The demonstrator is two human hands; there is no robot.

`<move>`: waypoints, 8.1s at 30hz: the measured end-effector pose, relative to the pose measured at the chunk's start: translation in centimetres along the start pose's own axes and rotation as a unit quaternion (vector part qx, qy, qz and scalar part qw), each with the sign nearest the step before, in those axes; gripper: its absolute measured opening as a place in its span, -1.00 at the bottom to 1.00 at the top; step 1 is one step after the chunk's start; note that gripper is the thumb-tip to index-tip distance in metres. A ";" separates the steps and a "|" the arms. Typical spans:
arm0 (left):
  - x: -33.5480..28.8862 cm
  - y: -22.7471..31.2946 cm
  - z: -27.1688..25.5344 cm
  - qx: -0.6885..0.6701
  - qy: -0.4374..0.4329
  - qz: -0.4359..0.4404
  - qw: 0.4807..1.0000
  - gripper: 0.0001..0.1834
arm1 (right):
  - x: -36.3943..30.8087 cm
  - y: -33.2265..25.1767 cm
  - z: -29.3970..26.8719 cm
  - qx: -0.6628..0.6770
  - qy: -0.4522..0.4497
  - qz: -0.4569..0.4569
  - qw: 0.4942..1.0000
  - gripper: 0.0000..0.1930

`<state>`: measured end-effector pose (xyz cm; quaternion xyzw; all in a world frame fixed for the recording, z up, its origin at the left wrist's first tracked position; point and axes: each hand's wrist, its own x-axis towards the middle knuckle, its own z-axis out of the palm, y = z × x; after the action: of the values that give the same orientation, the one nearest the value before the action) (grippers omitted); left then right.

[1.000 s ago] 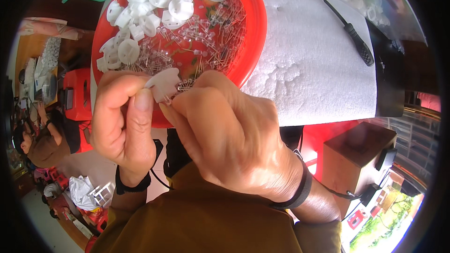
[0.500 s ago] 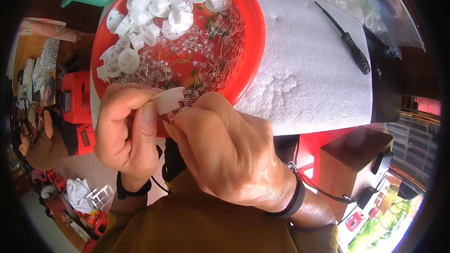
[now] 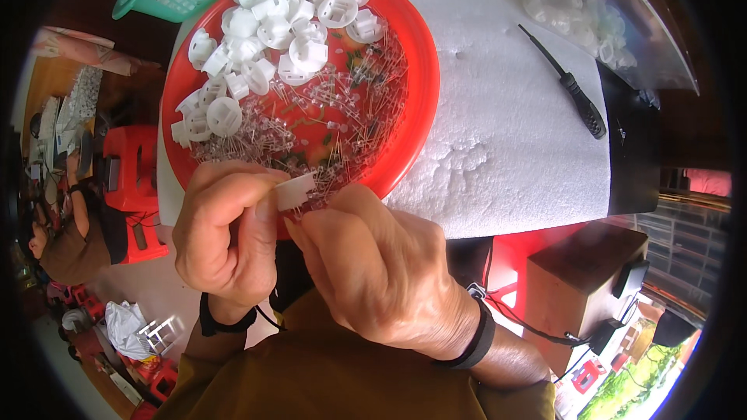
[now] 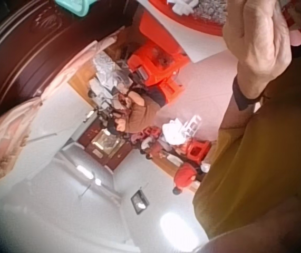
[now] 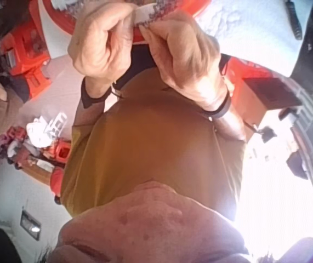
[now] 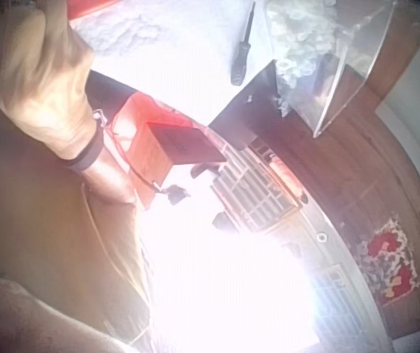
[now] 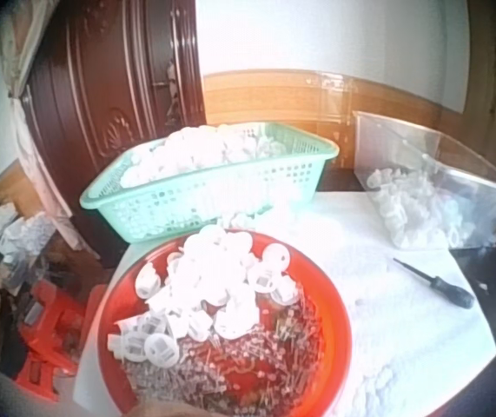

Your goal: Assembling small plastic housings by manually inserting two-pin LED components into them.

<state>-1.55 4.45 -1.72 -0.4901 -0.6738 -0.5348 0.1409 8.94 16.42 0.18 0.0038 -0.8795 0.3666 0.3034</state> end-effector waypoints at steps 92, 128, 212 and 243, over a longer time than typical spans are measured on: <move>0.6 0.2 0.5 -0.057 -0.077 -0.061 0.994 -0.46 | 5.4 0.0 -4.4 -0.012 -0.211 0.062 0.975 -0.88; 0.3 0.6 0.2 -0.058 -0.027 -0.093 0.994 -0.61 | 6.7 3.6 -1.6 -0.263 -0.212 -0.017 0.941 -0.84; 0.0 1.2 0.2 -0.117 -0.019 -0.219 0.968 -0.66 | 1.3 5.1 -8.0 -0.247 -0.110 0.100 0.958 -0.94; 0.4 0.9 -1.0 -0.284 -0.080 -0.207 0.933 -0.59 | 1.4 1.3 -4.3 0.201 -0.063 0.152 0.966 -0.93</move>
<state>-1.38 3.78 -0.52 -0.4005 -0.5893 -0.6801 -0.1723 9.82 20.42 2.45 -0.0459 -0.7949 0.5771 0.1814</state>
